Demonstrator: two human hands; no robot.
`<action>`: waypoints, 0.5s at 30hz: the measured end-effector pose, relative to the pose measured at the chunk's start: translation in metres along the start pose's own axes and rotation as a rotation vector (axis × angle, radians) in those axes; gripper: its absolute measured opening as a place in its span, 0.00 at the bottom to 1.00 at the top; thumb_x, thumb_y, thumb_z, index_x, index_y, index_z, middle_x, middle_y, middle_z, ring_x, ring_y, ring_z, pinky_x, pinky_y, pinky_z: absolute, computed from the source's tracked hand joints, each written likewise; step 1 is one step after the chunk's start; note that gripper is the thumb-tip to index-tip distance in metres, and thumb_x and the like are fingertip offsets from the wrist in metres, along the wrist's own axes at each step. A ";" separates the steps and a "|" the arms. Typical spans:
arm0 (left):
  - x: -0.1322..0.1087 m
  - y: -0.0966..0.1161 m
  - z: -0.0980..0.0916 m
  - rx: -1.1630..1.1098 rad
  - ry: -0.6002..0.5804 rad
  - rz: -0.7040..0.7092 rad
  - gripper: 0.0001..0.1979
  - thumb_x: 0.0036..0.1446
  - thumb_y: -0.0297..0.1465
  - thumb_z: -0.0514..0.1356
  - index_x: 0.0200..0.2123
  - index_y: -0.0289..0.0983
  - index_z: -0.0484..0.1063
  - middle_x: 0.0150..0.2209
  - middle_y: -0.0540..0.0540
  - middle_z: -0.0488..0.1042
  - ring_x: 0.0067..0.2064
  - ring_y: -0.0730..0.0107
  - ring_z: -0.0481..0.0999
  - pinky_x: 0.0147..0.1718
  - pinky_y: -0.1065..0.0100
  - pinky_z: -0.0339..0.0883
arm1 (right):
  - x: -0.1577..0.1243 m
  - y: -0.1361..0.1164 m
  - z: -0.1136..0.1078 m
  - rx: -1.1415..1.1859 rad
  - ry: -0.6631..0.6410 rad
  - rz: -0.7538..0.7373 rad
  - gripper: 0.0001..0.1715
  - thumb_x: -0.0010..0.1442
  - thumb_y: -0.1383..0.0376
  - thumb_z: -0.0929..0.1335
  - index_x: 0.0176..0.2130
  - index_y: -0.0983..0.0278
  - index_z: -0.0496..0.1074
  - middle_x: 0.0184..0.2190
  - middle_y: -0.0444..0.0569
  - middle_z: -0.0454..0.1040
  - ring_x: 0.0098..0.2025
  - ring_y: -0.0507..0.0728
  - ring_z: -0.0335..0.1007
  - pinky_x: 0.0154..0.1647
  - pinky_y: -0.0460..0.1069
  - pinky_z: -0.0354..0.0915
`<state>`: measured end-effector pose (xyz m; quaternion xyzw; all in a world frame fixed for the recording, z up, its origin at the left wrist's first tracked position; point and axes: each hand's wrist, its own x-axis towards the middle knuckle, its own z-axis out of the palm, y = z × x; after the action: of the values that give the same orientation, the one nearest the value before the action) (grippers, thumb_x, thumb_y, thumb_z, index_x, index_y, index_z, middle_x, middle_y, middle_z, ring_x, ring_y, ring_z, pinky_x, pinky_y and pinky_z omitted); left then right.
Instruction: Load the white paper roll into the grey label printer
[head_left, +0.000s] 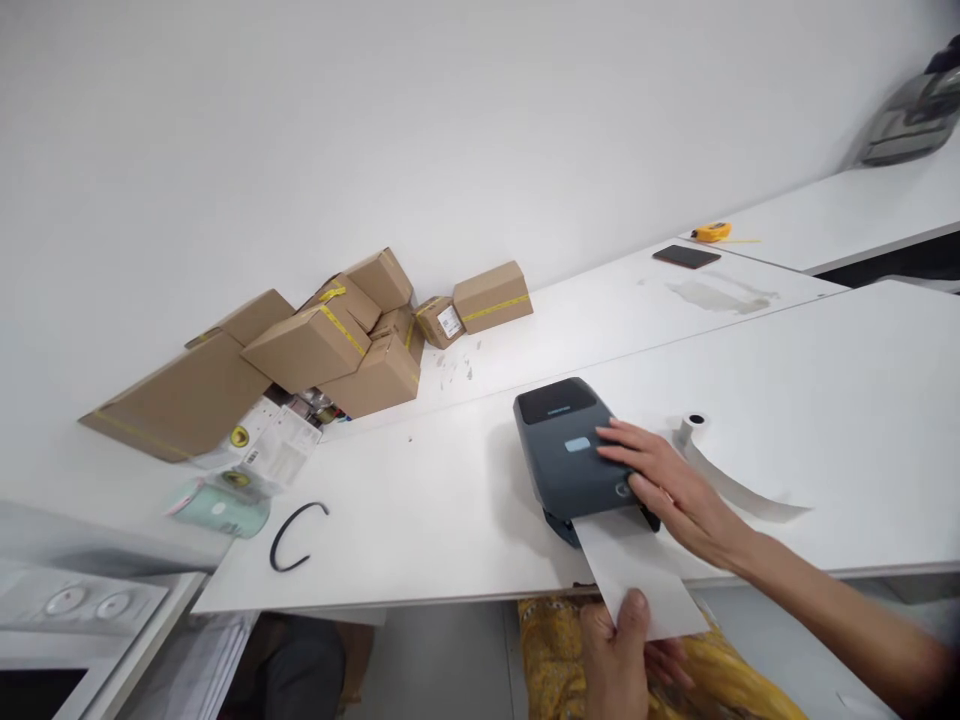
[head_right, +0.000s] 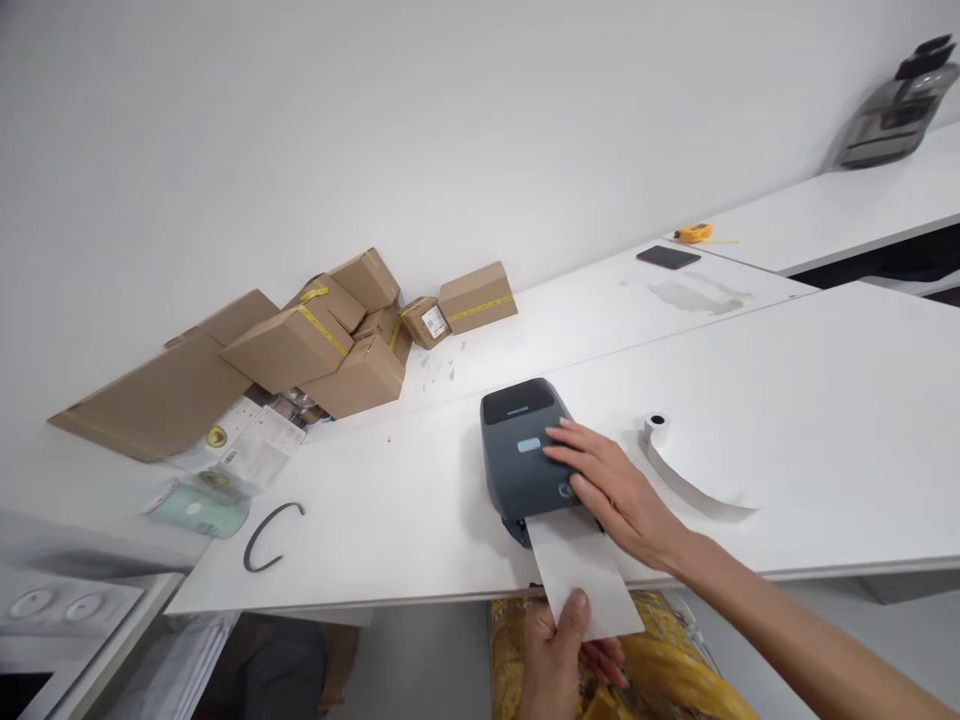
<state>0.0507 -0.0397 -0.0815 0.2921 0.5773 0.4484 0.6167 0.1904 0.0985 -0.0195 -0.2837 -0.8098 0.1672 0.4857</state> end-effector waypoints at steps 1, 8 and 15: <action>0.000 0.000 0.000 -0.005 0.004 0.005 0.40 0.44 0.70 0.55 0.22 0.34 0.75 0.19 0.41 0.76 0.18 0.63 0.75 0.20 0.66 0.63 | -0.012 0.001 0.005 -0.021 0.014 -0.005 0.25 0.70 0.68 0.61 0.63 0.54 0.66 0.65 0.49 0.67 0.70 0.61 0.56 0.68 0.60 0.57; 0.002 0.006 -0.015 0.144 -0.017 -0.008 0.40 0.46 0.69 0.54 0.23 0.34 0.74 0.17 0.46 0.71 0.17 0.71 0.68 0.21 0.68 0.60 | -0.027 0.007 0.031 0.037 0.258 0.052 0.13 0.67 0.68 0.66 0.46 0.53 0.78 0.47 0.49 0.81 0.58 0.64 0.72 0.57 0.62 0.68; 0.014 0.058 -0.040 0.202 0.507 0.389 0.34 0.57 0.60 0.55 0.52 0.40 0.71 0.56 0.38 0.73 0.54 0.57 0.74 0.48 0.65 0.69 | -0.031 0.004 0.044 0.424 0.317 0.708 0.37 0.60 0.50 0.71 0.65 0.46 0.61 0.69 0.48 0.59 0.70 0.66 0.54 0.69 0.66 0.56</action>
<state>-0.0011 -0.0090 -0.0434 0.3356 0.6874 0.5565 0.3242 0.1645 0.0824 -0.0642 -0.4598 -0.5259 0.4401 0.5641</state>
